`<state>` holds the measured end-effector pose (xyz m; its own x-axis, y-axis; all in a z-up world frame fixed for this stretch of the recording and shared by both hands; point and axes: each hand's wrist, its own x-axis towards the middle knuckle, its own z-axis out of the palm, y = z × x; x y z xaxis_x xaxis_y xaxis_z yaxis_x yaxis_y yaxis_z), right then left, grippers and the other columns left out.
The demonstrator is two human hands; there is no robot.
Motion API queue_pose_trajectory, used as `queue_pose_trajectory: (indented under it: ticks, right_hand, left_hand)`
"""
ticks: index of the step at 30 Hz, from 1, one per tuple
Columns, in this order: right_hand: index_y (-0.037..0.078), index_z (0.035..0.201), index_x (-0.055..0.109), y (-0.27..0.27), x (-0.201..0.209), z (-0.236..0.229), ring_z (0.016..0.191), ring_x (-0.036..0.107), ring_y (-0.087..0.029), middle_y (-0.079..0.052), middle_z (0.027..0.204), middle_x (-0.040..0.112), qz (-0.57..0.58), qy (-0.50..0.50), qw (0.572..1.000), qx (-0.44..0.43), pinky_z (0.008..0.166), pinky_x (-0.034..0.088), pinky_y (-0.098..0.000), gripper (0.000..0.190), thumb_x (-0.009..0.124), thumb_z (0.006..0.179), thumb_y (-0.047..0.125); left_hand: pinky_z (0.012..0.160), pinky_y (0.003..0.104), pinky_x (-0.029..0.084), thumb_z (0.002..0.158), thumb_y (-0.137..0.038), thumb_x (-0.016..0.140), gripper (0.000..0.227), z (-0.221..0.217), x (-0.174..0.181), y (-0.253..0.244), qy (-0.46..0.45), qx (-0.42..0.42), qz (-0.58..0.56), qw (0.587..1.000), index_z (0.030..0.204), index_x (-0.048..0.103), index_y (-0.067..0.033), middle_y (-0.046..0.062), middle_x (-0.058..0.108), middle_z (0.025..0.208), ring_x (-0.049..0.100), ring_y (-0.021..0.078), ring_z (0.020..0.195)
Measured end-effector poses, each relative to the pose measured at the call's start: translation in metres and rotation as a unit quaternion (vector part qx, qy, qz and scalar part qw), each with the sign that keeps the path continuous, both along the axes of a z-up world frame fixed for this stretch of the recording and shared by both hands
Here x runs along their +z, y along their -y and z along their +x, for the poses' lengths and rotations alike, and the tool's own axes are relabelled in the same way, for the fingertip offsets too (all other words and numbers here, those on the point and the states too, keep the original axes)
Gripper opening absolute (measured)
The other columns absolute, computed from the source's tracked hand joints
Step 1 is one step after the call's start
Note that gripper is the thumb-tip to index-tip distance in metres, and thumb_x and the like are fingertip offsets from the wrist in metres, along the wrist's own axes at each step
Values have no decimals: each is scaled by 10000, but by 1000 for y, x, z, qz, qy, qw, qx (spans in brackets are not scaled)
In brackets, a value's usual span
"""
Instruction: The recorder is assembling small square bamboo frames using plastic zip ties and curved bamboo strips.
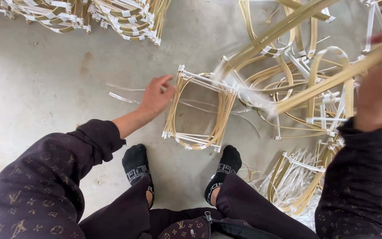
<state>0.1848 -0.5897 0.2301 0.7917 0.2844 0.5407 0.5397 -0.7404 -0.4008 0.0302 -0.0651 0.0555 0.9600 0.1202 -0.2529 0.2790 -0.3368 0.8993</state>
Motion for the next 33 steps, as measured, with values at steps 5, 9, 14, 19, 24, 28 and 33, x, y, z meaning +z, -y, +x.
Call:
queue_pose_trajectory:
  ticks: [5,9,14,19,24,28,33]
  right_hand:
    - [42,1008,679,-178,-47,-51,851,609,-231,-96,1011,685,21,-222,964,147,759,470,-342,215,488,1103,69]
    - [102,1005,725,-240,-58,-55,902,671,-381,-161,945,720,-198,-368,904,85,802,513,-476,352,484,1134,324]
    - [55,1164,697,-198,-133,-10,949,661,-404,-167,1028,711,-177,-291,939,53,793,490,-522,346,574,1016,342]
    - [93,1103,736,-186,-157,4,930,697,-350,-132,950,735,-265,-361,894,-13,816,522,-486,368,710,861,370]
    - [116,1074,780,-157,-129,28,844,712,-315,-104,944,747,-230,-262,937,5,747,542,-432,218,692,961,281]
    - [47,1101,769,-105,-66,48,890,722,-277,-135,1009,746,-166,-192,966,54,808,561,-396,190,716,1026,213]
    - [-43,1333,654,-79,9,31,845,715,-125,-119,1160,756,263,-332,905,45,760,604,-221,247,663,1135,104]
  left_hand:
    - [647,326,507,976,-447,590,496,3,25,-13,-86,46,-226,969,1182,755,-27,86,703,934,617,172,742]
    - [656,284,533,993,-464,601,505,-10,21,-3,-111,29,-234,966,1198,744,-25,51,715,908,633,117,779]
    - [683,336,545,875,-351,742,619,-26,29,4,25,-64,-21,997,1391,573,-53,72,638,981,623,161,764]
    - [722,409,524,830,-255,769,757,-22,41,10,39,-140,81,986,1497,455,-86,112,606,953,618,246,776]
    - [755,437,525,841,-144,655,584,-12,44,17,72,-143,55,986,1412,539,-110,114,640,966,655,290,821]
    - [770,448,519,832,-117,620,555,1,49,14,83,-142,65,984,1386,591,-137,123,637,927,645,302,823]
    - [800,444,512,852,-133,631,508,1,43,12,48,-132,90,986,1357,640,-177,125,617,906,636,295,826]
